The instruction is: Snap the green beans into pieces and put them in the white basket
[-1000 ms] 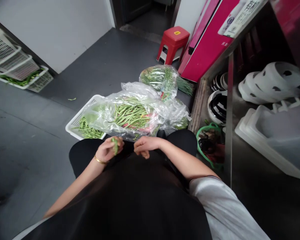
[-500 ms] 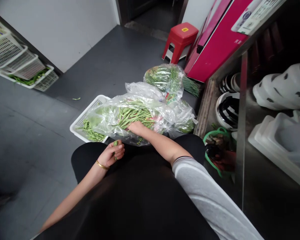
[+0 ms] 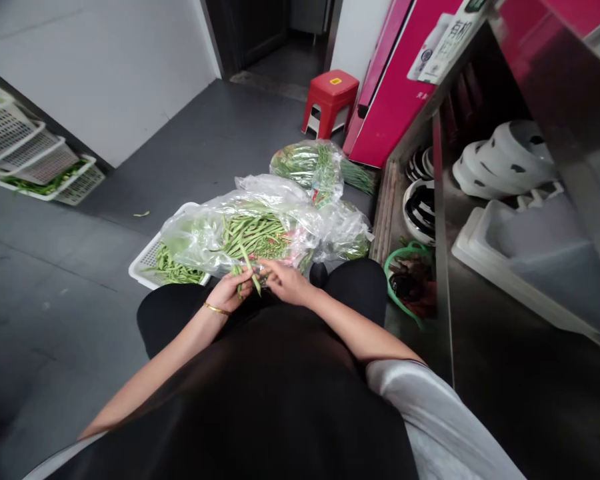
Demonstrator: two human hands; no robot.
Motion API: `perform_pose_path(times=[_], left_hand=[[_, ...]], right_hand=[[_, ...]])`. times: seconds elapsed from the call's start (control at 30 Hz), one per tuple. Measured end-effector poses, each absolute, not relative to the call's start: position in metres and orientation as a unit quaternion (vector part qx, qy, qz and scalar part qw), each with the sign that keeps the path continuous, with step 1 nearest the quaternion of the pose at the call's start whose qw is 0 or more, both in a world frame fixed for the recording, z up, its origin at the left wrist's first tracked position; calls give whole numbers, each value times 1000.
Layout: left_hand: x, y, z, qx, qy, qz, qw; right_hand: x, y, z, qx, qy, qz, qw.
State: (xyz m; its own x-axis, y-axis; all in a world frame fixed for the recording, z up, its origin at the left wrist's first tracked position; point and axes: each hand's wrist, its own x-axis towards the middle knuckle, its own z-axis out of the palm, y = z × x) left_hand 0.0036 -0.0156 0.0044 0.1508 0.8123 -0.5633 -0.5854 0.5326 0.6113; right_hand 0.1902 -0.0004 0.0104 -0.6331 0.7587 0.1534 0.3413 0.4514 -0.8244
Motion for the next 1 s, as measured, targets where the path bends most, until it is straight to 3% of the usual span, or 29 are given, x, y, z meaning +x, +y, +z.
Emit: perform_pose_path(times=[0.1,0.23,0.37,0.47,0.57,0.67,0.77,0.87,1.0], left_hand=[[6,-19,15,138,449,515,717],[10,-22,21,153,472,537,682],[10,-27,18,146,476,558,663],[7,-32,17,157,442,514,718],[1,-36,19,189,405,479,756],[-4,-40,21,244,399,468,750],[-5,-43,23,306,425,434,733],[-2,-44,23,342,467,409,706],[1,-44,23,304,502,401,704]], right_hand=[[201,-2,17,-426,-719,498,233],[193,-7,26,-415,-726,526,155],[180,-14,33,-435,-767,412,229],[178,-22,41,-299,-830,396,255],[184,-23,47,-141,-859,471,141],[195,-7,48,-219,-810,544,18],[194,13,42,-381,-689,613,63],[177,17,35,-430,-651,611,135],[156,11,23,-439,-766,411,226]])
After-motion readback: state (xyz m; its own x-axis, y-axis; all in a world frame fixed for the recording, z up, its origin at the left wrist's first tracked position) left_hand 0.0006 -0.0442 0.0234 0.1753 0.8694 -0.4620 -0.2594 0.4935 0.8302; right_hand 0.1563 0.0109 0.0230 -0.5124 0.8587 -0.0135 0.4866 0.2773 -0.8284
